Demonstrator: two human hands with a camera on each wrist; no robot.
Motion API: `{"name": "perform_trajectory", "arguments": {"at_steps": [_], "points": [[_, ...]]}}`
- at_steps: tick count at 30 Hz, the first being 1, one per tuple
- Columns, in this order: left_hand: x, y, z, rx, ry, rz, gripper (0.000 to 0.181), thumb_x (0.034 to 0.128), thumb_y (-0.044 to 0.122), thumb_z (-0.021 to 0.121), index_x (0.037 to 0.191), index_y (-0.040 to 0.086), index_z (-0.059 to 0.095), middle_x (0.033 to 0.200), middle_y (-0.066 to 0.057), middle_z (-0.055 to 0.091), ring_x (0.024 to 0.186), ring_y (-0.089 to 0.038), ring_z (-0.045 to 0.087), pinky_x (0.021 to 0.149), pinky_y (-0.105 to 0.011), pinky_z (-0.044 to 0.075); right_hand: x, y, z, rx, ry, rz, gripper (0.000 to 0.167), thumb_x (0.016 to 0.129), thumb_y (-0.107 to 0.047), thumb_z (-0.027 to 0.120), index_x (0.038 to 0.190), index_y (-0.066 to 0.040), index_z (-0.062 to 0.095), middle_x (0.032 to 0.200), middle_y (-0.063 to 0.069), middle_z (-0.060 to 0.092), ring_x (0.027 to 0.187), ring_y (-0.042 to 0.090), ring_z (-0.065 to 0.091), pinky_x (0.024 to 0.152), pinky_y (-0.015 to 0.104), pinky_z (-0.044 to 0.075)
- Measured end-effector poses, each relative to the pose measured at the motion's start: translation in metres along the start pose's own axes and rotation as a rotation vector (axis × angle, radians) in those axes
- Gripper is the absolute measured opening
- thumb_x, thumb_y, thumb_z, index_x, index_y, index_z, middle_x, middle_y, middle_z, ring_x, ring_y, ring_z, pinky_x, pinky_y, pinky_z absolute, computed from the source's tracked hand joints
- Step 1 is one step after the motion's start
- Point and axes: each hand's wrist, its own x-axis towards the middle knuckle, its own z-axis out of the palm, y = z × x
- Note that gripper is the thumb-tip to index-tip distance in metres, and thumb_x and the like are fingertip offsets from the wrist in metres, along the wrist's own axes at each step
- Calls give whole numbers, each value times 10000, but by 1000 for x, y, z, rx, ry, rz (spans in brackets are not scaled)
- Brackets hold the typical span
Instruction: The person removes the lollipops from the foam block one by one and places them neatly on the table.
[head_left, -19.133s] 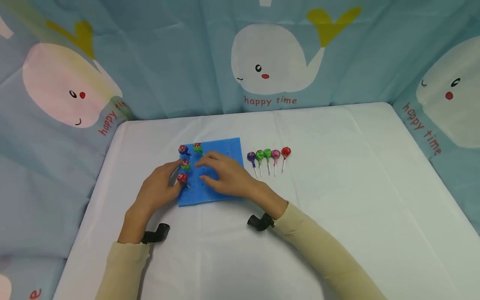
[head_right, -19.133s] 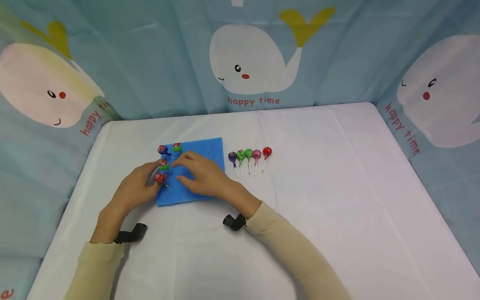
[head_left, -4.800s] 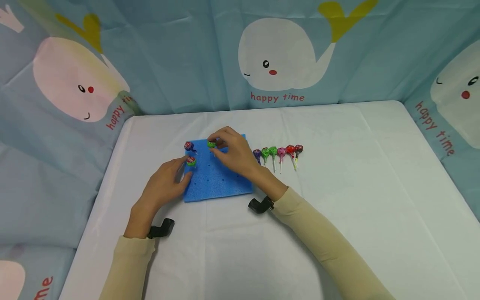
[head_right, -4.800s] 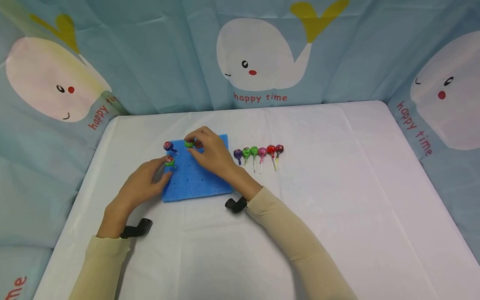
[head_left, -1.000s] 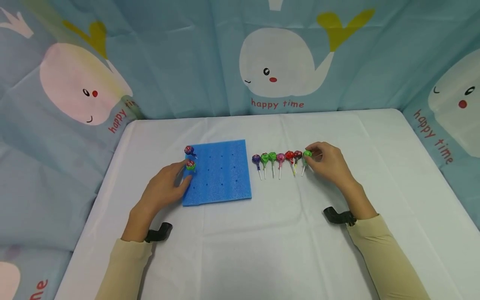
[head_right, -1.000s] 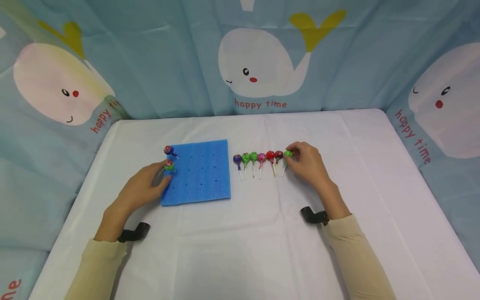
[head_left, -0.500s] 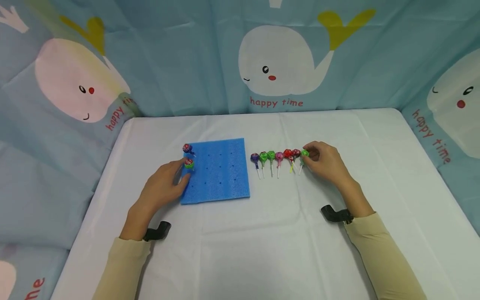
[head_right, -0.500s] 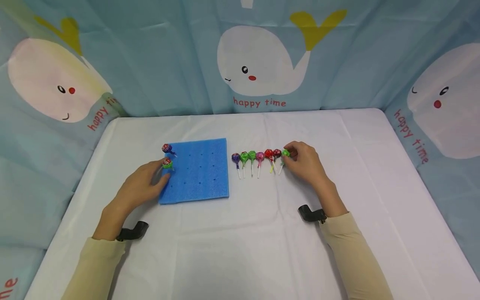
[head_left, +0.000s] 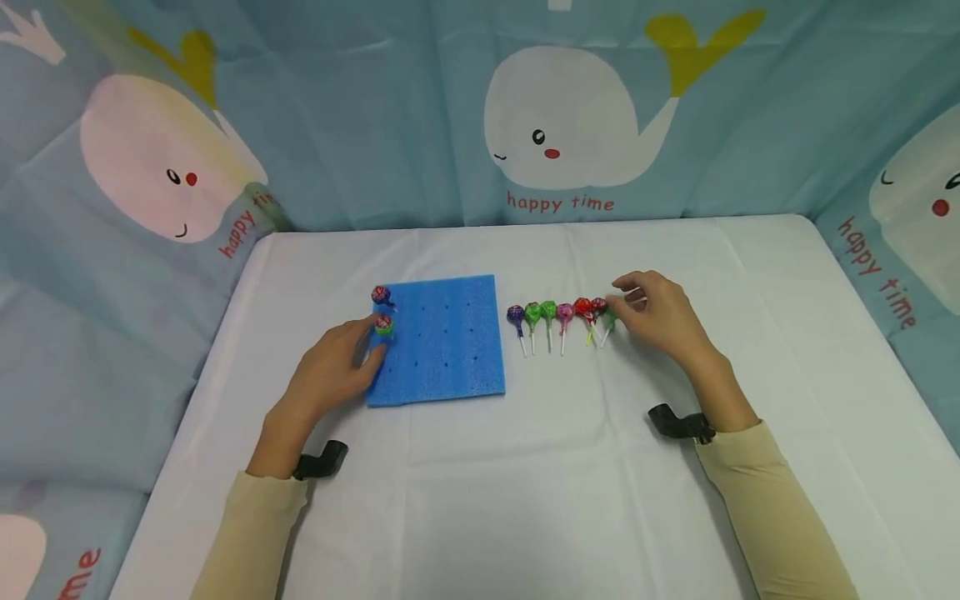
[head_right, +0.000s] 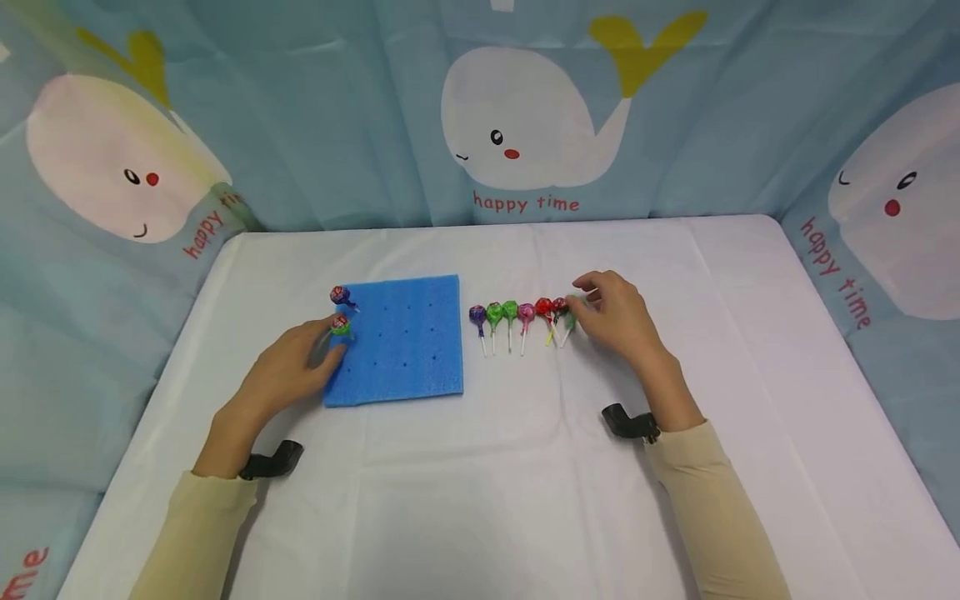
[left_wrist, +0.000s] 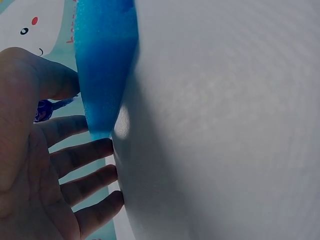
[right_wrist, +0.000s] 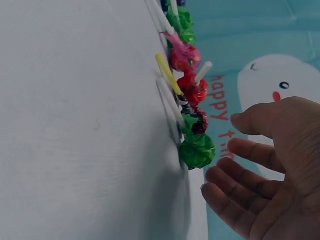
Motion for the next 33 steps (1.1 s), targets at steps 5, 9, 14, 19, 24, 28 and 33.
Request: {"name": "perform_trajectory", "arguments": {"at_steps": [5, 9, 14, 19, 24, 28, 33], "points": [[-2, -1, -1, 7, 0, 1, 626, 1075, 344, 535, 1617, 56, 413, 1605, -244, 502, 1506, -472, 446, 1219, -683, 382, 6, -7, 2, 12, 38, -35, 339, 1028, -204, 669, 1275, 27, 698, 1265, 262, 670, 1143, 426, 682, 958, 595, 600], [-3, -1, -2, -2, 8, 6, 619, 1068, 335, 545, 1610, 59, 430, 1596, -246, 512, 1500, -474, 452, 1216, -683, 385, 9, -15, 3, 26, 53, -69, 320, 1022, -182, 676, 1265, 24, 703, 1258, 258, 669, 1157, 420, 673, 970, 590, 597], [-2, -2, 1, -7, 22, 9, 618, 1066, 340, 547, 1611, 71, 432, 1592, -238, 520, 1501, -465, 456, 1218, -680, 387, 7, -18, 3, 36, 63, -109, 302, 1023, -157, 672, 1260, 28, 704, 1261, 249, 667, 1145, 427, 671, 978, 596, 590], [-2, -3, 4, -13, 16, 8, 623, 1067, 359, 541, 1611, 75, 435, 1591, -242, 521, 1498, -471, 457, 1215, -683, 389, 6, -17, 6, 31, 58, -117, 295, 1028, -159, 669, 1256, 24, 704, 1265, 232, 670, 1143, 405, 669, 972, 591, 596], [-2, -3, 4, -11, 4, 15, 615, 1067, 355, 551, 1603, 73, 445, 1588, -247, 523, 1491, -481, 461, 1208, -691, 392, 5, -16, 10, 31, 41, -131, 299, 1028, -167, 679, 1264, 15, 705, 1259, 218, 682, 1141, 391, 681, 963, 564, 608], [-1, -2, 2, -18, 3, 12, 619, 1065, 352, 550, 1603, 67, 441, 1587, -254, 521, 1495, -484, 453, 1211, -696, 384, 5, -16, 9, 26, 45, -151, 289, 1034, -157, 669, 1258, 21, 706, 1214, 220, 695, 1104, 396, 696, 942, 562, 612], [1, -2, 1, -36, 2, 10, 620, 1064, 351, 552, 1604, 67, 440, 1590, -249, 520, 1499, -483, 450, 1213, -698, 381, 6, -15, 3, 27, 60, -146, 291, 1038, -171, 665, 1260, 13, 708, 1222, 215, 698, 1104, 392, 694, 937, 570, 606]]}}
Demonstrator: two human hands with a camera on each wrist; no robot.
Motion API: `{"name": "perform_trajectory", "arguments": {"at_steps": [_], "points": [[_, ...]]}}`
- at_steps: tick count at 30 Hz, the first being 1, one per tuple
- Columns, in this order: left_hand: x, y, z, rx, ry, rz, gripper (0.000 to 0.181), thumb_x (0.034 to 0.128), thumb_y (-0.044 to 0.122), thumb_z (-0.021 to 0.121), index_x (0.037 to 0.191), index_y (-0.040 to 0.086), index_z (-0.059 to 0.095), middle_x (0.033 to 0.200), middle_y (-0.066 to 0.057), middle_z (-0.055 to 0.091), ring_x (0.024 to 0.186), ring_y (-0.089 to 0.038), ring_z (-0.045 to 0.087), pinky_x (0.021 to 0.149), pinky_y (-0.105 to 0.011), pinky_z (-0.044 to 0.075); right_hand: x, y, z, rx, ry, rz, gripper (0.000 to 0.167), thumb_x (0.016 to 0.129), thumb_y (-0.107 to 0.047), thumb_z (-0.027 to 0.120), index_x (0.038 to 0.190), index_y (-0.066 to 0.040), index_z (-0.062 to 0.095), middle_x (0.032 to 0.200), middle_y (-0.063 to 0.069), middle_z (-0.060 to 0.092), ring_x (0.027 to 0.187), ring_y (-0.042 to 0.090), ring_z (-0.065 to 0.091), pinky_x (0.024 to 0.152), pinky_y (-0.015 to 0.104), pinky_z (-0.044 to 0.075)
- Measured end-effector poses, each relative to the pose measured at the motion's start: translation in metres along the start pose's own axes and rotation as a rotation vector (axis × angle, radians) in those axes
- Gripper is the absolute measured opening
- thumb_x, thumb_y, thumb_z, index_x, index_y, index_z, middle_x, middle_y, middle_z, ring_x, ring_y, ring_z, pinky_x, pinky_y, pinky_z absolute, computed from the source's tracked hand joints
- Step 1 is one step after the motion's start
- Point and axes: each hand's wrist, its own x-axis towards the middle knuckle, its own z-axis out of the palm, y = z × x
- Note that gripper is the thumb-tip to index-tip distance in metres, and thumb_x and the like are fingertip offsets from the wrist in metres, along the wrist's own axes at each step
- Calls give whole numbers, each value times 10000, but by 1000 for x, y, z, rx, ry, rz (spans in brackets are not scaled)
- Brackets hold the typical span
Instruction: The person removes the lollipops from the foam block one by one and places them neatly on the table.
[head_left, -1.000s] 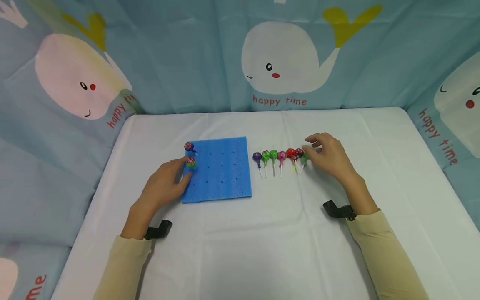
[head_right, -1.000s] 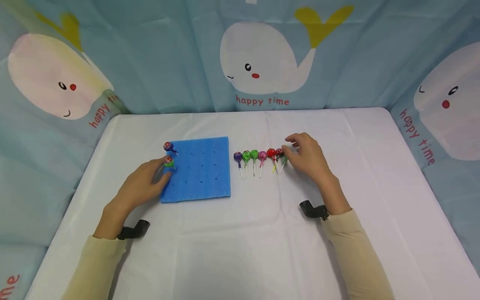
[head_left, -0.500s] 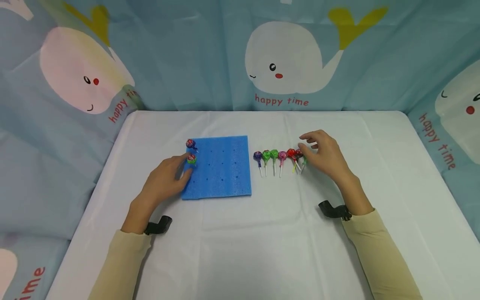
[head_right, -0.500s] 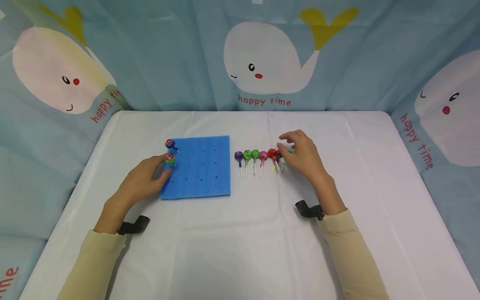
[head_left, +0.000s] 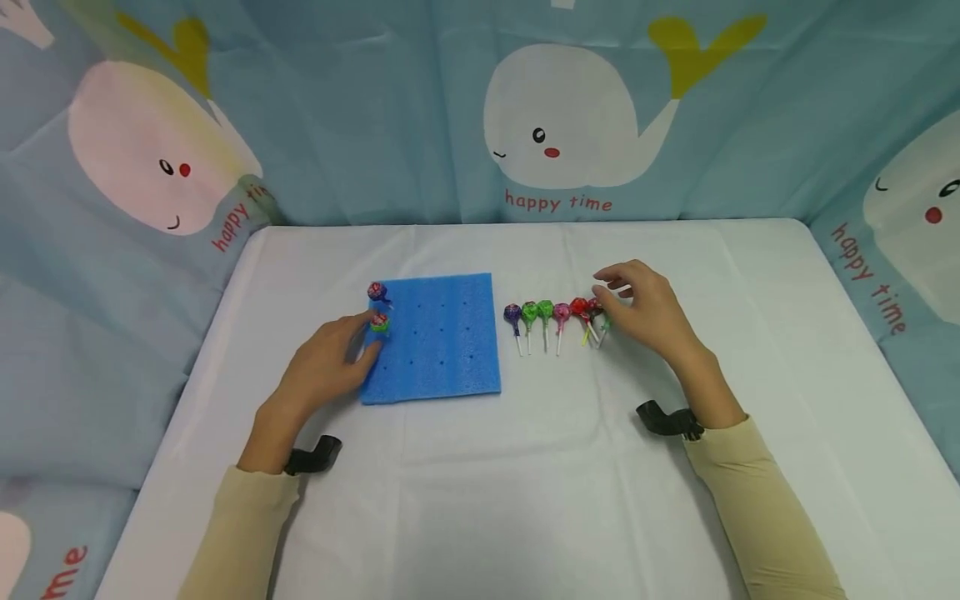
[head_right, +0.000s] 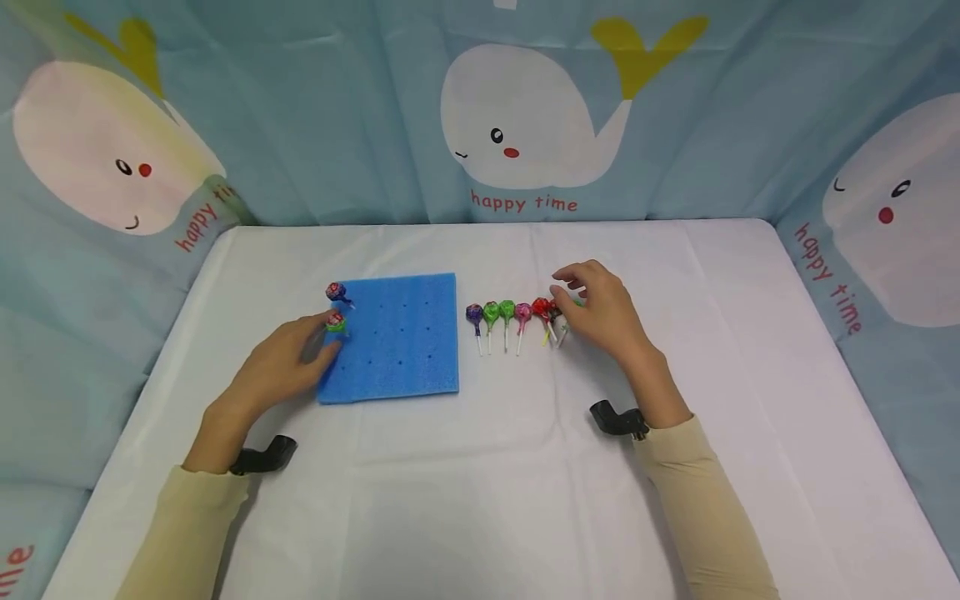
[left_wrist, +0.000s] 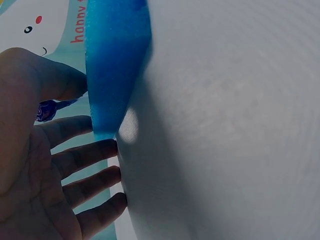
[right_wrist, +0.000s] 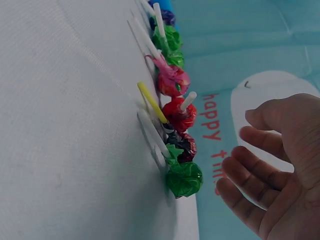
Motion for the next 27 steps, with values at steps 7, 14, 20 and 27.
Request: {"name": "perform_trajectory", "arguments": {"at_steps": [7, 14, 20, 27], "points": [[2, -1, 3, -8, 13, 1, 620, 1061, 355, 556, 1600, 68, 447, 1589, -236, 528, 1495, -470, 463, 1217, -685, 385, 2, 4, 0, -17, -4, 38, 308, 1052, -202, 638, 1256, 18, 713, 1201, 223, 713, 1086, 392, 708, 921, 578, 609], [-1, 3, 3, 2, 9, -4, 612, 1060, 339, 559, 1590, 49, 460, 1581, -242, 537, 1488, -469, 476, 1216, -673, 396, -1, 5, -2, -19, 22, 80, 308, 1049, -200, 638, 1262, 11, 707, 1191, 224, 716, 1069, 389, 716, 910, 580, 610], [-2, 6, 5, 13, 2, -6, 611, 1060, 337, 558, 1582, 34, 465, 1579, -248, 536, 1487, -469, 480, 1219, -663, 400, -3, 4, 0, -22, 3, 77, 365, 1048, -210, 642, 1333, 17, 661, 1214, 232, 704, 1101, 392, 704, 926, 576, 605], [1, 1, 0, 25, 3, -7, 620, 1065, 347, 548, 1594, 39, 447, 1595, -244, 517, 1498, -473, 459, 1222, -676, 385, 3, -9, 6, -4, 12, 31, 343, 1040, -194, 657, 1319, 4, 676, 1244, 212, 700, 1123, 375, 692, 933, 557, 602]]}}
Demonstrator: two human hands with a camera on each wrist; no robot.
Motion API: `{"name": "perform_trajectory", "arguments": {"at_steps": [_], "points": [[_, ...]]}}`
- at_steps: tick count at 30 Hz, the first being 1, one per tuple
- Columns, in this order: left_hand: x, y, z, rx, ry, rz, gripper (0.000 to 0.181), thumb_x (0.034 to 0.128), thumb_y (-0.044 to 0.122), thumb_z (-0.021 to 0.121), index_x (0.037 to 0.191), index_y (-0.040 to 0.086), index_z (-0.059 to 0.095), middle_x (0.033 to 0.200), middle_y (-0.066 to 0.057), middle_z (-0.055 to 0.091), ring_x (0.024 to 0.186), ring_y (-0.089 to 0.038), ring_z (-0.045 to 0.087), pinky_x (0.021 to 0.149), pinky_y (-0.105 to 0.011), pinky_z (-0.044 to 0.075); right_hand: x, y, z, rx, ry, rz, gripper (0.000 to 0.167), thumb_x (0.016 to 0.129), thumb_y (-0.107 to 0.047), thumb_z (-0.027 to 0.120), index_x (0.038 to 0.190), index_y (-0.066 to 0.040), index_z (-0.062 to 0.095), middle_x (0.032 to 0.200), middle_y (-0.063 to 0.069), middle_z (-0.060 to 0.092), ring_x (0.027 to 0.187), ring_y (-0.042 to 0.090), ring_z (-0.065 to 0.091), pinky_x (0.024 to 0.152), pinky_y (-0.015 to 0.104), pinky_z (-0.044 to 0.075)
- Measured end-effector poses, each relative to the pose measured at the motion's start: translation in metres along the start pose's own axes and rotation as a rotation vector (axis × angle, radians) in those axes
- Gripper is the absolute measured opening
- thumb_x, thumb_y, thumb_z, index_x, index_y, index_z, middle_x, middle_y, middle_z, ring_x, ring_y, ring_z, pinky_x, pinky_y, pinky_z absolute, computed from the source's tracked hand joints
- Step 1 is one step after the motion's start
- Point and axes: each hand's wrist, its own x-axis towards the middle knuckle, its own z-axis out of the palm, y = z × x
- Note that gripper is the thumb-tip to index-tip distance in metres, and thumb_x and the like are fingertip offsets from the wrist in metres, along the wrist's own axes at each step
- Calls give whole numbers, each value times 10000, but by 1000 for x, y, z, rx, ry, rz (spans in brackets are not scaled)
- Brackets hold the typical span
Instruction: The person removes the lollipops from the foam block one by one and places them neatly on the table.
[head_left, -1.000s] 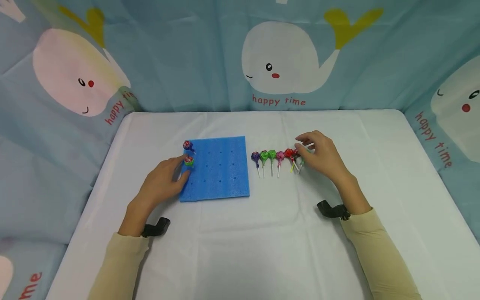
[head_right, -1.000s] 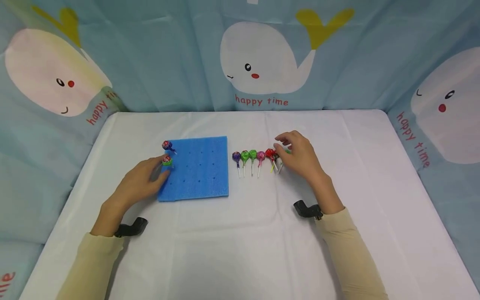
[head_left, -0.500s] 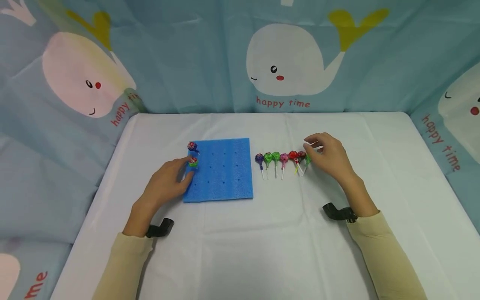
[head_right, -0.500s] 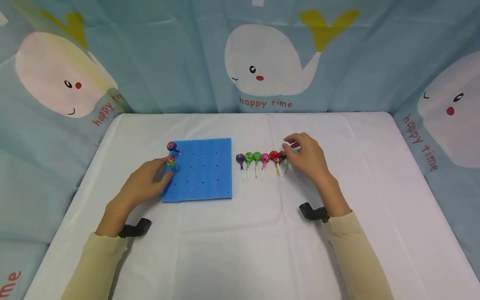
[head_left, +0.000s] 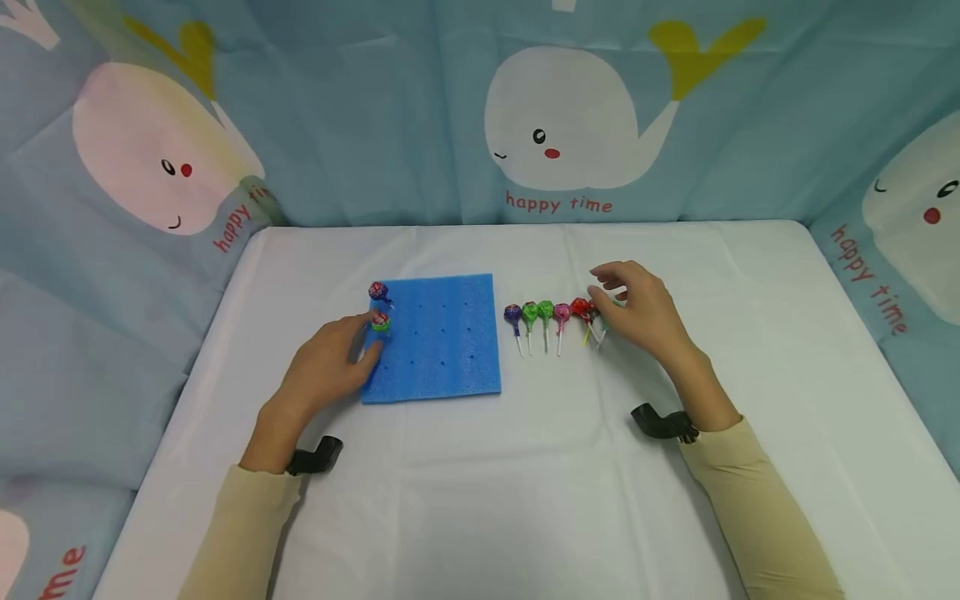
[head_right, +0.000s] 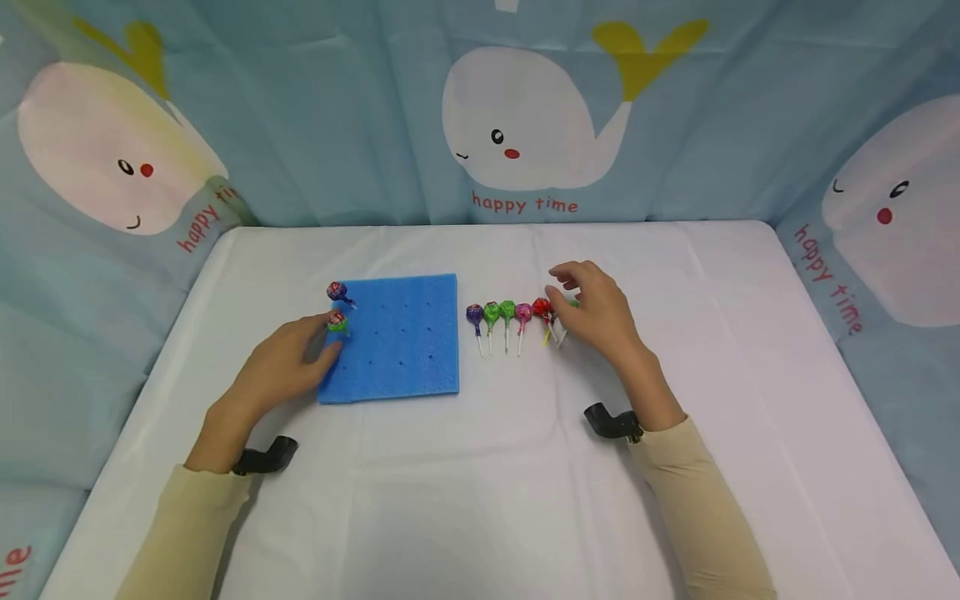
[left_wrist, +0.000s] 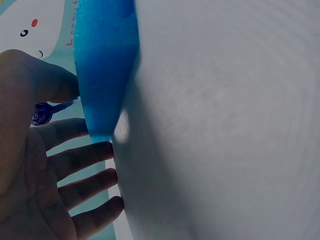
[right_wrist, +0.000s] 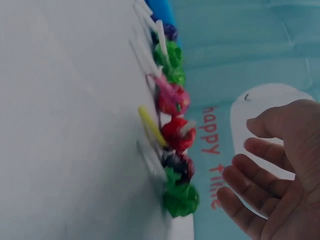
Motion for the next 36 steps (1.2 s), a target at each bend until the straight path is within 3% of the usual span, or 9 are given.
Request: {"name": "perform_trajectory", "arguments": {"at_steps": [8, 14, 19, 29, 36], "points": [[3, -2, -1, -17, 2, 10, 609, 1064, 328, 550, 1591, 38, 453, 1591, -252, 518, 1487, -484, 465, 1212, -684, 390, 7, -31, 14, 58, -58, -92, 329, 1020, -188, 694, 1319, -50, 687, 1286, 189, 681, 1108, 354, 701, 900, 522, 624], [3, -1, 7, -34, 10, 0, 606, 1071, 354, 538, 1599, 70, 449, 1596, -236, 520, 1495, -470, 460, 1213, -683, 391, 13, -47, 27, 78, -100, -138, 336, 1021, -177, 691, 1334, -57, 674, 1315, 158, 662, 1171, 386, 681, 968, 539, 608], [2, -3, 10, -26, 16, -10, 619, 1071, 364, 532, 1608, 72, 435, 1598, -238, 517, 1492, -477, 461, 1207, -687, 397, 21, -64, 42, 96, -141, -178, 359, 1028, -198, 690, 1357, -59, 655, 1342, 138, 652, 1227, 335, 666, 1000, 509, 610], [2, -1, 1, -28, 11, 14, 620, 1074, 346, 524, 1620, 73, 416, 1610, -237, 503, 1496, -481, 452, 1208, -692, 389, 32, -98, 78, 128, -181, -306, 326, 1022, -174, 686, 1320, -43, 675, 1309, 124, 665, 1199, 323, 684, 962, 455, 610], [-1, -1, -1, -27, 7, 12, 619, 1068, 349, 528, 1613, 71, 430, 1599, -242, 514, 1497, -471, 456, 1214, -679, 391, 34, -120, 98, 164, -205, -356, 326, 1008, -159, 708, 1314, -47, 683, 1301, 118, 660, 1217, 313, 695, 1049, 425, 594]]}}
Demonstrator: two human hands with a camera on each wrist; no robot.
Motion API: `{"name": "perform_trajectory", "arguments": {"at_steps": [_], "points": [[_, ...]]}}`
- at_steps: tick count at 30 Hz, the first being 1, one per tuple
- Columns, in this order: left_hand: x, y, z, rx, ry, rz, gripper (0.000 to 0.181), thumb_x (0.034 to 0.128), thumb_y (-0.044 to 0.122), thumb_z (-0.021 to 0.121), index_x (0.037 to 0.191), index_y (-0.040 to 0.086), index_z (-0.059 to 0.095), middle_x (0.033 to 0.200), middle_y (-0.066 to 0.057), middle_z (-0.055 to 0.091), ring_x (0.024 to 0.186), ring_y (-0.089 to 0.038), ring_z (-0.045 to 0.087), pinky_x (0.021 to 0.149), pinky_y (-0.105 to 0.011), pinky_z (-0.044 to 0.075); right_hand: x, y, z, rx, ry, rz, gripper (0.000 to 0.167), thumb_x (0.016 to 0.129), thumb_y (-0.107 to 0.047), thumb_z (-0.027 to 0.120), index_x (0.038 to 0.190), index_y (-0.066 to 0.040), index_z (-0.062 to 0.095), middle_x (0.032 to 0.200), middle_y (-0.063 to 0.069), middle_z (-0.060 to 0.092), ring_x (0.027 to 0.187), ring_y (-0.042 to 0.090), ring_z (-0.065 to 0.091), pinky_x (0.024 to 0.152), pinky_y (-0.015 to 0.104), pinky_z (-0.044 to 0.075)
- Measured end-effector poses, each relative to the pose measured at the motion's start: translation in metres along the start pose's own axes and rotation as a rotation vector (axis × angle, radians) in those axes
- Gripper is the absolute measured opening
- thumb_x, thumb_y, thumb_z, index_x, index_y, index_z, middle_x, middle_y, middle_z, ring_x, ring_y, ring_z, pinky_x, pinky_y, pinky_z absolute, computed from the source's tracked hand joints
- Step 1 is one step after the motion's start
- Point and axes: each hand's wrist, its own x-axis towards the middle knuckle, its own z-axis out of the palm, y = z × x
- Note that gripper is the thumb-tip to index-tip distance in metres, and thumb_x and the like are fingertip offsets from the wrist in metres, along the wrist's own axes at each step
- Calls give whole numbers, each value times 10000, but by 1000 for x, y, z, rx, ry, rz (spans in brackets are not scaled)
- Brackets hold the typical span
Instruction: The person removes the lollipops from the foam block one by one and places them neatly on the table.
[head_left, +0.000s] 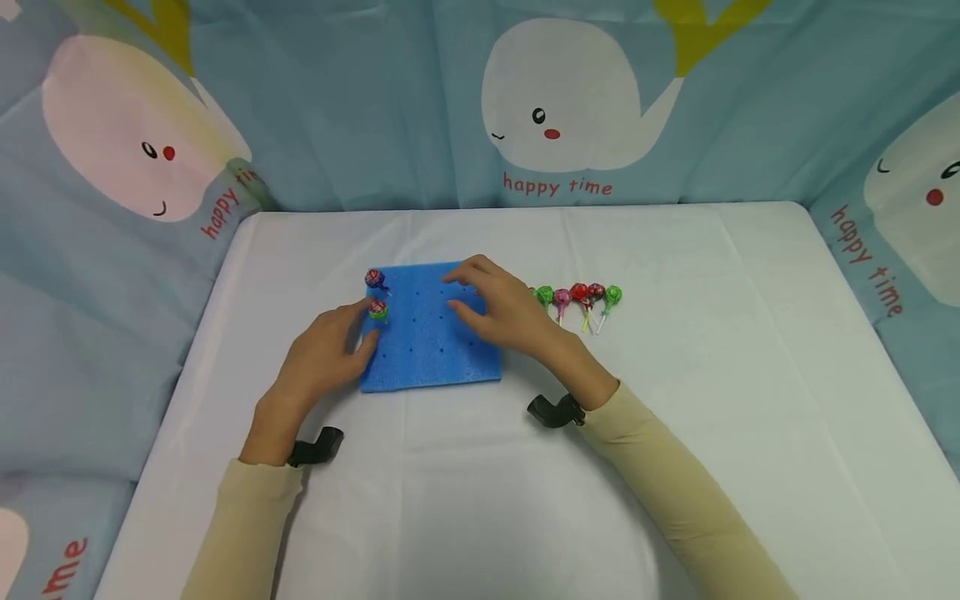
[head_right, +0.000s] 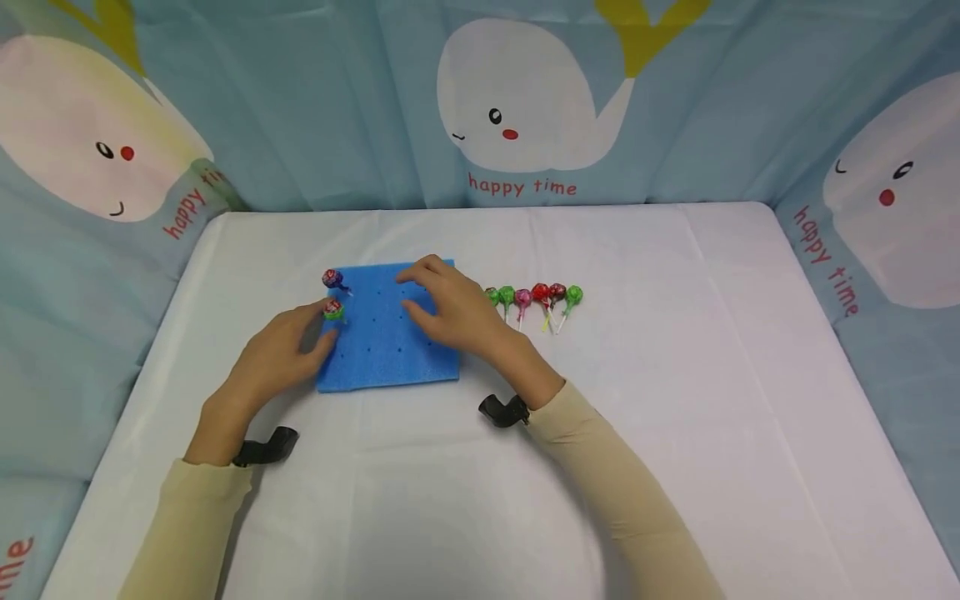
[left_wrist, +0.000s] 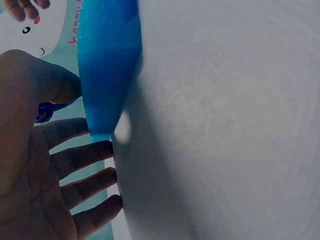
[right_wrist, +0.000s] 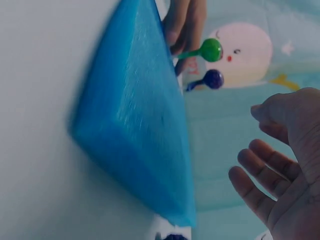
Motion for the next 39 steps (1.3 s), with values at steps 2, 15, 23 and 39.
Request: {"name": "perform_trajectory", "arguments": {"at_steps": [2, 15, 23, 39], "points": [[0, 0, 1, 0, 2, 4, 622, 1066, 352, 530, 1611, 70, 433, 1596, -244, 518, 1494, -472, 460, 1212, -679, 394, 4, -3, 4, 8, -11, 4, 324, 1013, -161, 704, 1318, -54, 683, 1306, 113, 654, 1225, 309, 695, 1054, 421, 593], [2, -1, 0, 17, 13, 5, 622, 1066, 336, 547, 1620, 84, 423, 1597, -243, 517, 1487, -477, 468, 1195, -695, 404, 21, -10, 16, 10, -63, -19, 348, 1032, -188, 685, 1356, -65, 667, 1326, 121, 657, 1216, 289, 696, 1054, 396, 589], [2, -2, 3, 29, 1, -2, 626, 1065, 349, 555, 1622, 95, 424, 1598, -240, 517, 1494, -478, 460, 1195, -703, 399, 26, -18, 25, 18, -101, -30, 408, 1034, -199, 681, 1421, -82, 624, 1374, 121, 647, 1208, 264, 711, 1020, 367, 605], [0, -5, 2, 11, 17, 20, 615, 1065, 333, 573, 1621, 109, 432, 1600, -229, 519, 1486, -470, 470, 1186, -699, 407, 35, -25, 40, -5, -116, -52, 368, 1038, -184, 671, 1395, -95, 662, 1363, 70, 643, 1211, 241, 687, 1012, 351, 599]]}}
